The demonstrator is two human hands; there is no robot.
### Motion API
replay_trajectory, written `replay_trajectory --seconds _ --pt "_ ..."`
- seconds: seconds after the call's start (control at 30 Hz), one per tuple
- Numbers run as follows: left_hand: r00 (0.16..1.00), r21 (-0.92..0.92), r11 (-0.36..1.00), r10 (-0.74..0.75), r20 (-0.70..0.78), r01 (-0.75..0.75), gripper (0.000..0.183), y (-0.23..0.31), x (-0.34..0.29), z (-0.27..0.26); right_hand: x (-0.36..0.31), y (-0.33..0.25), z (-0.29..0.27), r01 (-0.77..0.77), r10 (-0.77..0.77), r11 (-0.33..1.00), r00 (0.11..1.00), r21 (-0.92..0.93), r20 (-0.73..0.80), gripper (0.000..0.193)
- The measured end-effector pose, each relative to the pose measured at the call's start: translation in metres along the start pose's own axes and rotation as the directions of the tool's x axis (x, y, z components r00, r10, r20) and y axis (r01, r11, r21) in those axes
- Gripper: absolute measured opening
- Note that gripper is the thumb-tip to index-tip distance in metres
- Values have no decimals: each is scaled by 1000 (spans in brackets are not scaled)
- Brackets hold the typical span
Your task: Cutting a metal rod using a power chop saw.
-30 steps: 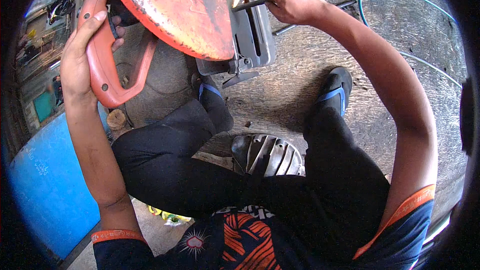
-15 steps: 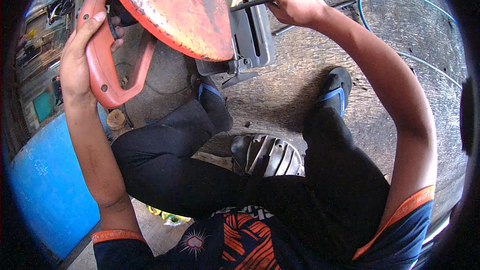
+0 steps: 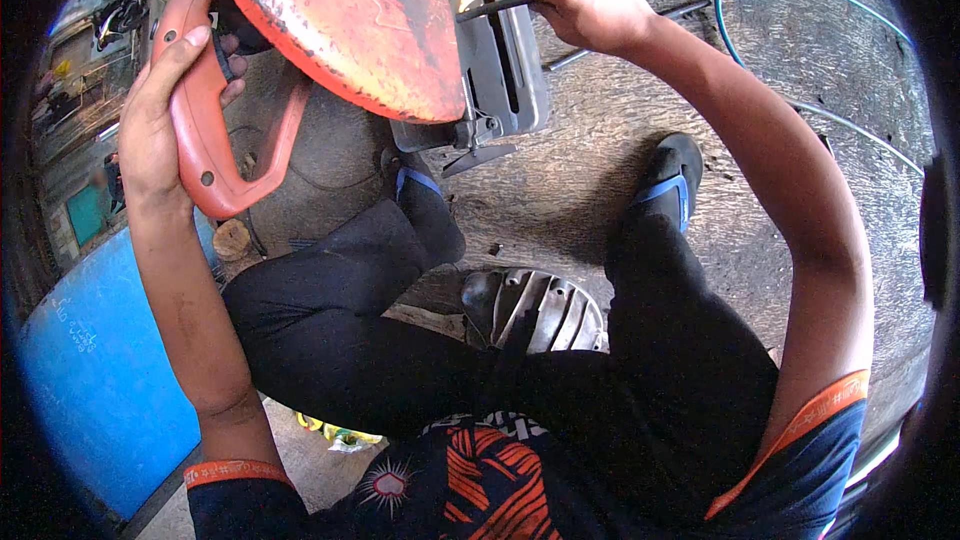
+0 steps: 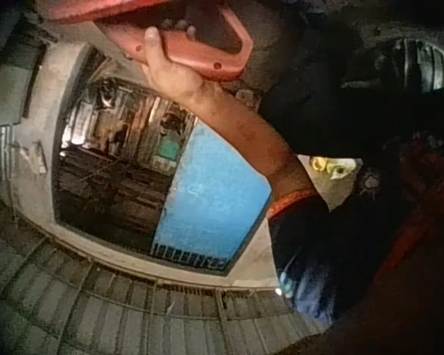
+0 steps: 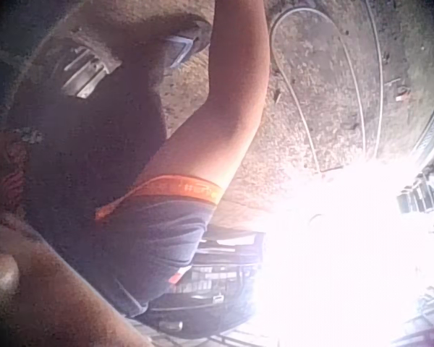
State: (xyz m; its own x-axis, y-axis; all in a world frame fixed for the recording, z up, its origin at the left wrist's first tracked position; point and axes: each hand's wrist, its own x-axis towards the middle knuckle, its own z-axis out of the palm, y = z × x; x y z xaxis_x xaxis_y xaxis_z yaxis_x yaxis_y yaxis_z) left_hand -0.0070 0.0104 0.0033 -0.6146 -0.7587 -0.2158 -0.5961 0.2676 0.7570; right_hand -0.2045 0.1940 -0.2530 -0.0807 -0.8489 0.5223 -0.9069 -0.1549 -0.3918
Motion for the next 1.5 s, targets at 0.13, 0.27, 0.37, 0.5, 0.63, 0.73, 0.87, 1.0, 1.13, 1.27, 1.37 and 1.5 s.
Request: replay_trajectory --seconds 0.13,0.27,0.37,0.5,0.63,0.73,0.87,1.0,1.13,1.27,1.37,1.5 --pt "1000 -8 1000 -1 5 1 51 -1 0 1 -4 3 1 14 -16 999 999 49 35 18" --pt "1000 -11 1000 0 11 0 49 -1 0 2 -12 -8 13 -52 49 998 997 -44 -56 15" --pt "1000 -17 1000 -1 13 1 47 0 0 1 -23 -6 20 -59 59 998 996 14 -72 10" --pt "1000 -67 998 -4 14 5 42 0 0 3 -49 -20 12 -25 12 996 989 89 145 19" --pt "996 -115 993 -4 90 14 39 -9 5 -3 -81 -30 -10 -427 365 888 880 170 303 18" --pt "995 -175 984 33 93 -16 37 -15 8 -1 -80 -39 -64 -758 686 615 650 217 327 23" --pt "823 199 902 431 -370 -383 44 -24 17 6 -32 -84 -151 -744 751 346 585 571 307 25" --pt "477 247 553 823 -308 -795 34 0 -29 7 26 -166 -206 -633 725 278 632 722 275 22" --pt "676 -612 602 723 144 -513 33 21 -89 17 72 -235 -223 -500 700 167 667 850 255 20" --pt "586 -764 505 783 209 -402 25 42 -125 -2 98 -284 -220 -280 626 48 757 959 190 11" --pt "567 -803 451 804 177 -389 22 39 -124 -14 103 -299 -207 -227 655 77 746 971 123 11" --pt "494 -822 449 834 245 -351 20 31 -117 -26 104 -304 -193 -179 623 85 777 980 88 14"
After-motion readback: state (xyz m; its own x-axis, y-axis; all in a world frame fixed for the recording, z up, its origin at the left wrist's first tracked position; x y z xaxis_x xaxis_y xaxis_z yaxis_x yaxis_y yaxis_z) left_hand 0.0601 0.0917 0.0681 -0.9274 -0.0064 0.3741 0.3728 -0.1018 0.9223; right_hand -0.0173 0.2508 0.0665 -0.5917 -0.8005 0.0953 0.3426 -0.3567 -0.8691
